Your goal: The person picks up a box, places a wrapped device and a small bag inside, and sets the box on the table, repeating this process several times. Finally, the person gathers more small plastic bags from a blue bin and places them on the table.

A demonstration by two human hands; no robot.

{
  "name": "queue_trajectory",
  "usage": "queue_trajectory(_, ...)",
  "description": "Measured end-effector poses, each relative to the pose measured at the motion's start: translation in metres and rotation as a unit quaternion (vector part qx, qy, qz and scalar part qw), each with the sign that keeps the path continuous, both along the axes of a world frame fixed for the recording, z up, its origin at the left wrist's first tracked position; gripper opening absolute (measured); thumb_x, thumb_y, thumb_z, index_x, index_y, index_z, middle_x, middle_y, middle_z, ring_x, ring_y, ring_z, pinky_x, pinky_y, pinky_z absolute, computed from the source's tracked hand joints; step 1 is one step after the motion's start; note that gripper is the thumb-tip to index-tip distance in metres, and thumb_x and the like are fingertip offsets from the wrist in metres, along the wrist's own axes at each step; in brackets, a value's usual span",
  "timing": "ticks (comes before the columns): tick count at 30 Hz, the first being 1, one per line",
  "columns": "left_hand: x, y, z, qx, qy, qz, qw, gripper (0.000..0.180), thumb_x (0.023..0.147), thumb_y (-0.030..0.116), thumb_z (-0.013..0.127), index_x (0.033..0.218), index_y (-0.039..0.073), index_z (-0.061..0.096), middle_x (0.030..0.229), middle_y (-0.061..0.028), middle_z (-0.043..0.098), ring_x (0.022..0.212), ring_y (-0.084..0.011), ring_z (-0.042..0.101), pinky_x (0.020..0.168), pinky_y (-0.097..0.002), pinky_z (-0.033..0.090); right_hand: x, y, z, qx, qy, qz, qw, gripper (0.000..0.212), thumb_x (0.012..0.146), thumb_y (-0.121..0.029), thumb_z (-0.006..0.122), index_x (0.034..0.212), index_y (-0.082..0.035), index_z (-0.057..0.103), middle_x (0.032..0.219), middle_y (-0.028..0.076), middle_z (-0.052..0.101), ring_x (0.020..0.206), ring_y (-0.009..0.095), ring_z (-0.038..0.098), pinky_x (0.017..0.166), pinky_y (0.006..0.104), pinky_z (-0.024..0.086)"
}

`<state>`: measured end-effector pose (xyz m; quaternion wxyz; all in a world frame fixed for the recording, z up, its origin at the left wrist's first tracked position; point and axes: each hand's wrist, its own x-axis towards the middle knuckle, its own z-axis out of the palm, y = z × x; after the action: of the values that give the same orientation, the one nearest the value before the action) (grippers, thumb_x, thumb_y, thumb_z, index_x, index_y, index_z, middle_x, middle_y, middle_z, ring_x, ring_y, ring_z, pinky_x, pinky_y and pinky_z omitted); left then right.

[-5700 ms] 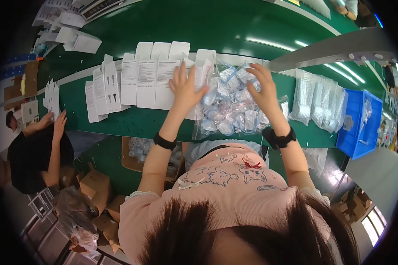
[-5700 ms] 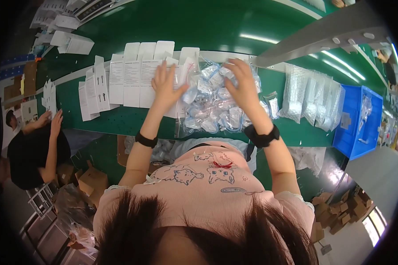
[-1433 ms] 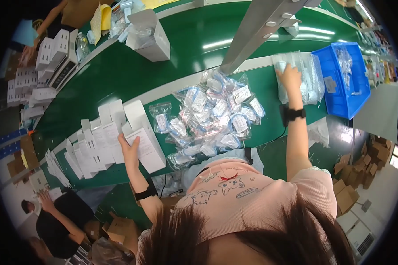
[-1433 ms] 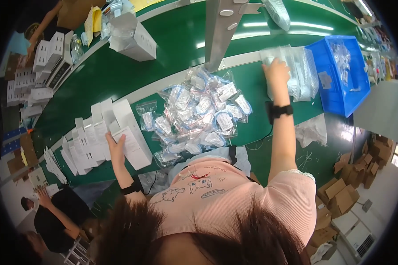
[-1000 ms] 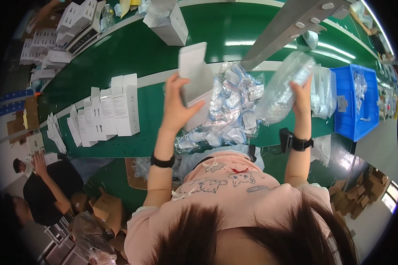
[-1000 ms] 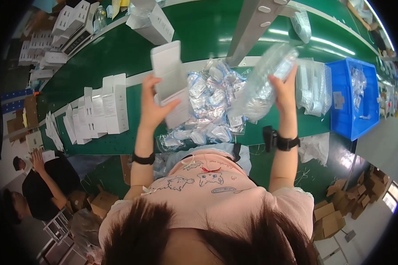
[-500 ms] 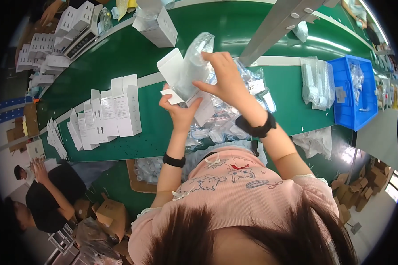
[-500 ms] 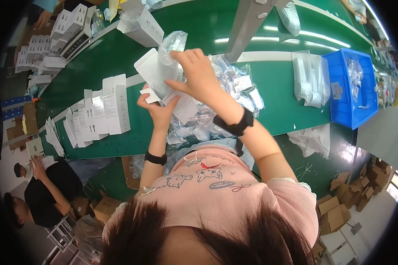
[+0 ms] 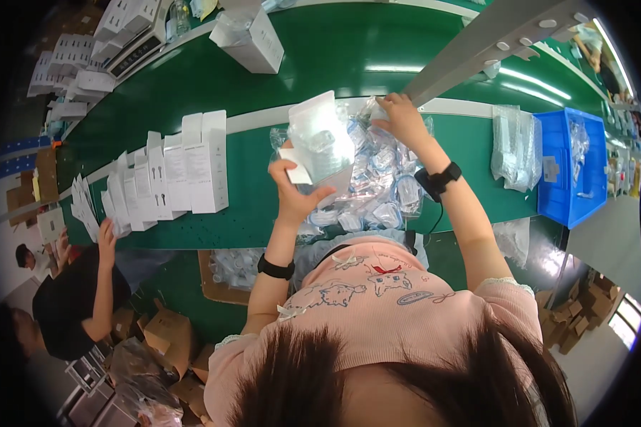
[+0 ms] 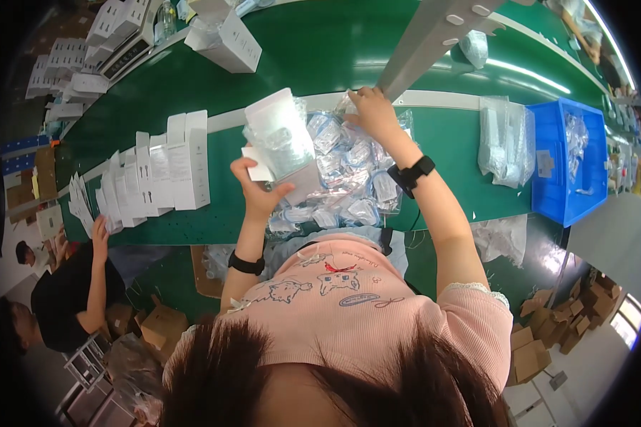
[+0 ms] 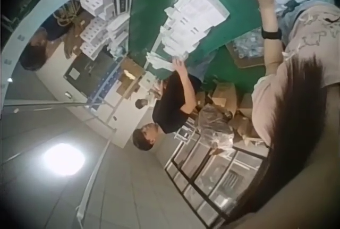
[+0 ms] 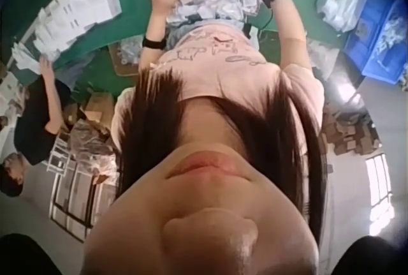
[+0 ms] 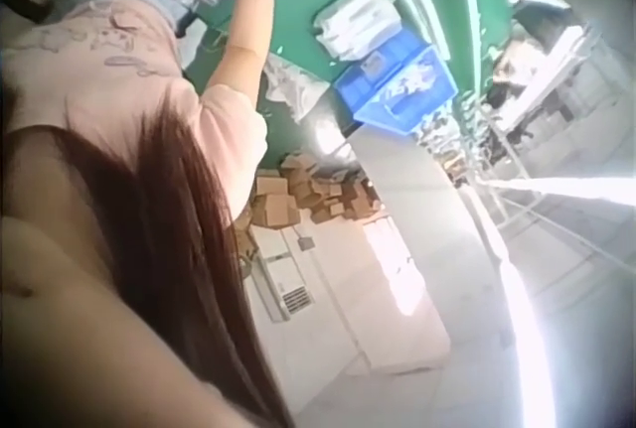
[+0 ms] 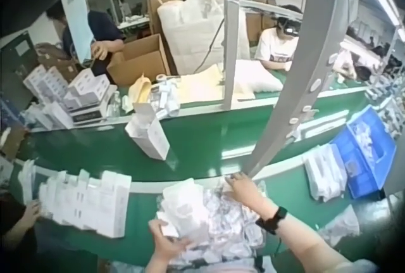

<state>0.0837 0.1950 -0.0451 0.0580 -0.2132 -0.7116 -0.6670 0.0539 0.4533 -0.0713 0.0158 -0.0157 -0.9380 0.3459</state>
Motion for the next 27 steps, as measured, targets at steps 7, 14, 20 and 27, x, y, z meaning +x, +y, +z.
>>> queue_trajectory(7,-0.018,-0.001,0.047,-0.113,-0.080,0.024,0.990,0.044,0.059,0.009,0.076,0.085,0.006,0.040,0.116,-0.0179,0.043,0.101,-0.0252,0.047,0.084,-0.0320,0.039,0.006,-0.009,-0.023,0.205,0.004,0.034,0.978,0.034,0.063,-0.009,0.064,0.097,-0.006,0.057,0.086,0.011,0.055,0.088,0.029,0.051,0.074,0.0380,0.043)
queue_trajectory(14,-0.025,-0.019,0.054,-0.136,-0.099,-0.034,0.985,0.041,0.063,0.004,0.070,0.095,0.002,0.046,0.113,-0.0143,0.044,0.098,-0.0246,0.048,0.081,-0.0293,0.040,0.024,-0.005,0.041,0.137,-0.025,0.045,0.989,0.046,0.060,-0.010,0.067,0.104,-0.004,0.055,0.099,0.013,0.052,0.094,0.033,0.049,0.081,0.0380,0.042)
queue_trajectory(20,-0.023,-0.034,0.038,0.075,-0.147,-0.004,0.986,0.040,0.065,0.004,0.066,0.099,0.002,0.046,0.113,-0.0134,0.044,0.099,-0.0245,0.047,0.084,-0.0286,0.037,0.043,-0.083,0.051,-0.185,0.072,0.183,0.963,0.085,0.054,-0.015,0.074,0.128,-0.006,0.034,0.119,0.017,0.042,0.110,0.035,0.041,0.093,0.0354,0.033)
queue_trajectory(27,-0.015,-0.038,0.102,-0.166,0.166,0.218,0.947,0.036,0.066,0.001,0.062,0.099,0.003,0.047,0.109,-0.0173,0.046,0.098,-0.0286,0.047,0.088,-0.0323,0.035,0.031,-0.130,0.079,-0.262,0.076,0.125,0.954,0.098,0.050,-0.015,0.076,0.134,-0.007,0.025,0.115,0.018,0.043,0.106,0.033,0.042,0.093,0.0352,0.032)
